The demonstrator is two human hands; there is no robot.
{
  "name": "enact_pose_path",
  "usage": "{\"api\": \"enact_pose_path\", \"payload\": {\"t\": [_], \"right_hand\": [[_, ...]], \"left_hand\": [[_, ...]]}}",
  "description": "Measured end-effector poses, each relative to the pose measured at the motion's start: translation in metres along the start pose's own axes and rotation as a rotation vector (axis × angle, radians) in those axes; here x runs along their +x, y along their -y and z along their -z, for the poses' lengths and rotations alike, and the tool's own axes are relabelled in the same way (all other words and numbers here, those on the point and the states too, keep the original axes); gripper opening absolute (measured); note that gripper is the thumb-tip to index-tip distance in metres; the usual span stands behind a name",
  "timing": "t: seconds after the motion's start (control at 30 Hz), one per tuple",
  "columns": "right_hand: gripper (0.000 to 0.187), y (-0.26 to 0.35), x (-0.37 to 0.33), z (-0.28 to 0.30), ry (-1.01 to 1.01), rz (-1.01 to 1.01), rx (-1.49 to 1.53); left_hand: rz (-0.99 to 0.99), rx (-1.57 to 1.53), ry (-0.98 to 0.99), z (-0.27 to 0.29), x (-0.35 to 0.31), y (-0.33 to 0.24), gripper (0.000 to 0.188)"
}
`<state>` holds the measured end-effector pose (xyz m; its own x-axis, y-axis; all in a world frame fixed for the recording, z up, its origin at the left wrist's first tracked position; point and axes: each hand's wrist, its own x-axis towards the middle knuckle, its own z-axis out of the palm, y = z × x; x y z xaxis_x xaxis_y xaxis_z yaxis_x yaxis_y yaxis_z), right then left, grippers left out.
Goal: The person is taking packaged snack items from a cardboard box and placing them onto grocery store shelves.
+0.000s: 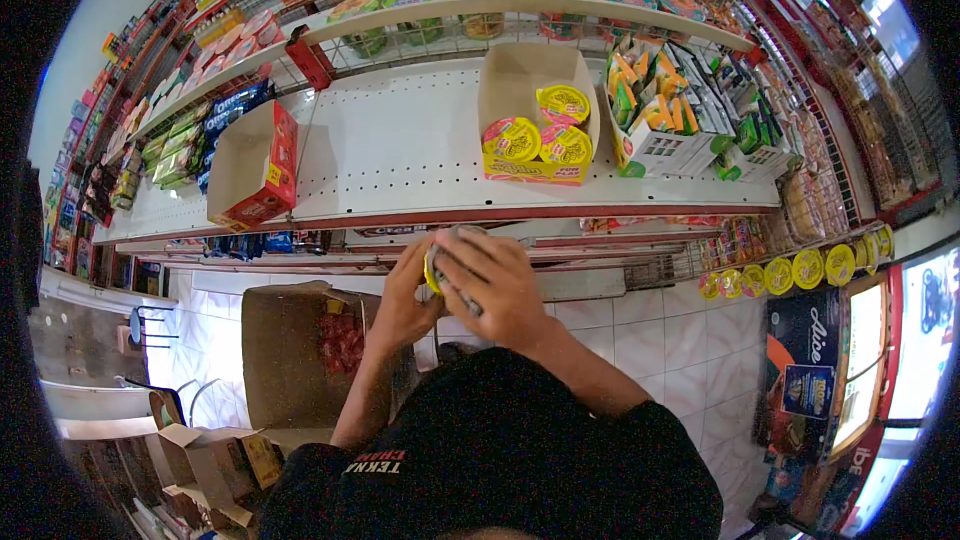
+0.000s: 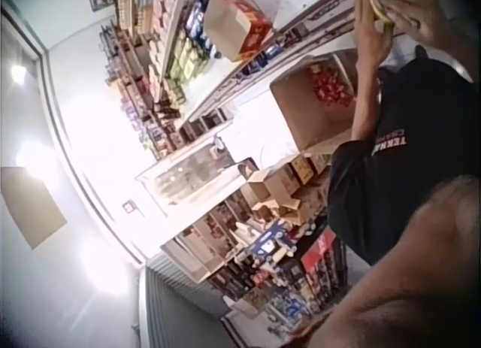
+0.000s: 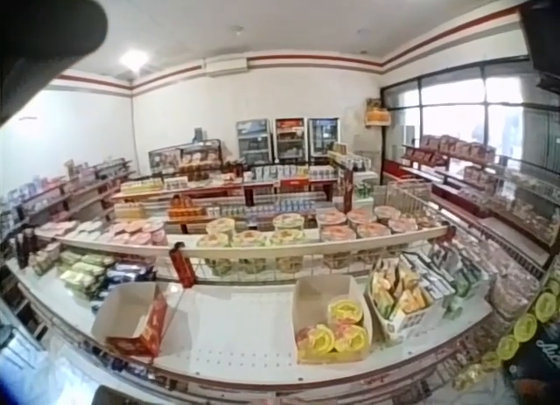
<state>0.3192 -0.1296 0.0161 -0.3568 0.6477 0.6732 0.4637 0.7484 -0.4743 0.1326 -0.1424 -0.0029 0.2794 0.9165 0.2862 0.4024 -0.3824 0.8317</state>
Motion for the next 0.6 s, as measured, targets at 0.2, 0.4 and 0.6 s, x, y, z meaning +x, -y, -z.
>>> {"api": "enact_pose_path", "payload": {"t": [0.2,0.4,0.6], "right_hand": [[0.032,0.0,0.001,0.006,0.084,0.17,0.053],[0.032,0.016,-0.002,-0.011,-0.069,-0.075,0.01],[0.034,0.011,0.001,0.0,0.043,0.111,0.068]], "left_hand": [[0.082,-0.152,-0.062,0.014,0.001,-0.001,0.07],[-0.055,0.085,-0.005,0.011,-0.002,-0.004,0.072],[-0.002,-0.06,-0.075,0.017,-0.006,0.003,0.068]]}}
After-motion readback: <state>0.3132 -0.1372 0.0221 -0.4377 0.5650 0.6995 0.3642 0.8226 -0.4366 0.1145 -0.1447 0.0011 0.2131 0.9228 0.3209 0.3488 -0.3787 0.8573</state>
